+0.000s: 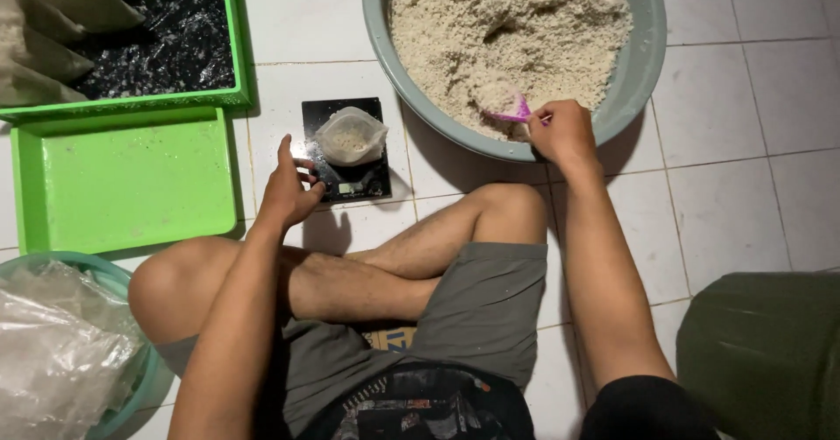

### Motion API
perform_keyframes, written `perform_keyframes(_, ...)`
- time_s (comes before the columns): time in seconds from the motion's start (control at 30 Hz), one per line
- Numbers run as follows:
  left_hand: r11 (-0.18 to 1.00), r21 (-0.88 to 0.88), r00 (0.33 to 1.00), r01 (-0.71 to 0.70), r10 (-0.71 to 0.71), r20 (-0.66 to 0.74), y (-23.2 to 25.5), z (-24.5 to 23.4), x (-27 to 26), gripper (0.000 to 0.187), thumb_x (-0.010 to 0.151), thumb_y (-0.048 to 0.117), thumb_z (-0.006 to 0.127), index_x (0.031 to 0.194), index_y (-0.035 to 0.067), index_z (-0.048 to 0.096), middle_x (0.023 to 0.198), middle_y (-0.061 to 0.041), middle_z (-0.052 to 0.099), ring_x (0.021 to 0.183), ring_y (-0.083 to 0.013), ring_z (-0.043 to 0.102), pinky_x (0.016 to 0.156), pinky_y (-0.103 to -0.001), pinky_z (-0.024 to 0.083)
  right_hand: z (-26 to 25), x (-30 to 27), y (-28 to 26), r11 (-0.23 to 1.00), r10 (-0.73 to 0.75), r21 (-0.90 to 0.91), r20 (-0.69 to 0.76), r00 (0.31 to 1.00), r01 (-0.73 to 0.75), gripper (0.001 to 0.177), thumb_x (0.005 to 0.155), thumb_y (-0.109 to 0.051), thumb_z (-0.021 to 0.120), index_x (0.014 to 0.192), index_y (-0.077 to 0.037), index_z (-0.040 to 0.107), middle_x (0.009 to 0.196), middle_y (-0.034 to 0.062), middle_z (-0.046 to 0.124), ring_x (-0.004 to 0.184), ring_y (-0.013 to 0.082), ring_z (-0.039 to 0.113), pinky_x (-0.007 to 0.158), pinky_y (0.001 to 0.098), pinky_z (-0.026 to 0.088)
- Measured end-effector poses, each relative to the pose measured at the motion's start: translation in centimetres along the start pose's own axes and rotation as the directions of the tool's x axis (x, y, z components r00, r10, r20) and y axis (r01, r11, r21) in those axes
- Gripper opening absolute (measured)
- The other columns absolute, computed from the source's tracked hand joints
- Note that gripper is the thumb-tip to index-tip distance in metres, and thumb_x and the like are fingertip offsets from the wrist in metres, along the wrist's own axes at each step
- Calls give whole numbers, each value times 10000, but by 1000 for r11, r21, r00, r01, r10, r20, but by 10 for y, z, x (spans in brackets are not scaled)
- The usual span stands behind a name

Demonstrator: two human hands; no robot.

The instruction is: Scooping white granular material into small plastic bags and weighing them on a digital scale for portioning.

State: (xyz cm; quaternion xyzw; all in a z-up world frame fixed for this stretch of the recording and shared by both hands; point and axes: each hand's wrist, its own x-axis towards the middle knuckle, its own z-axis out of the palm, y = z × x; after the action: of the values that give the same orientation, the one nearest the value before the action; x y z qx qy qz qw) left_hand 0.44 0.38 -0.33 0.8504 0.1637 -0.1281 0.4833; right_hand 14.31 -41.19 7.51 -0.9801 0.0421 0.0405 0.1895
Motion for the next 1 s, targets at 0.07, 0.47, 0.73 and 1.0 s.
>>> perform_keyframes(0.07, 1000, -17, 1000, -22, 21, -11, -2, 3, 5, 940, 806, 42, 681, 1531, -2, 84, 1171, -163, 616, 1044, -300, 656, 915, -422, 499, 2, 6, 18, 1000, -8, 9, -64, 998, 9, 117, 834, -210, 687, 910, -181, 772, 793, 122, 719, 849, 366, 696, 689, 453, 570)
perform_keyframes(0.47, 999, 16, 999, -41, 42, -7, -8, 7, 6, 925, 806, 33, 685, 1539, -18, 122, 1136, -155, 610, 1026, -302, 659, 909, -429, 510, 5, 13, 68, 994, -103, -48, -244, 964, 94, 84, 813, -188, 708, 859, -203, 777, 713, 94, 698, 760, 356, 698, 624, 422, 556)
perform_keyframes(0.73, 998, 7, 998, -58, 58, 12, -8, 5, 3, 915, 816, 42, 683, 1530, -36, 114, 1126, -156, 604, 1024, -297, 657, 919, -423, 512, 1, 3, 59, 990, -139, -36, -295, 945, 135, 76, 806, -181, 719, 853, -187, 778, 709, 92, 700, 755, 348, 700, 631, 409, 561)
perform_keyframes(1.0, 992, 118, 998, -48, 43, 43, -4, 4, 2, 800, 802, 57, 701, 1496, -26, 311, 1166, -194, 631, 1092, -331, 650, 937, -448, 531, 0, -4, 55, 990, -126, 17, -339, 932, 140, 105, 817, -187, 713, 897, -164, 777, 746, 112, 706, 763, 349, 701, 617, 400, 563)
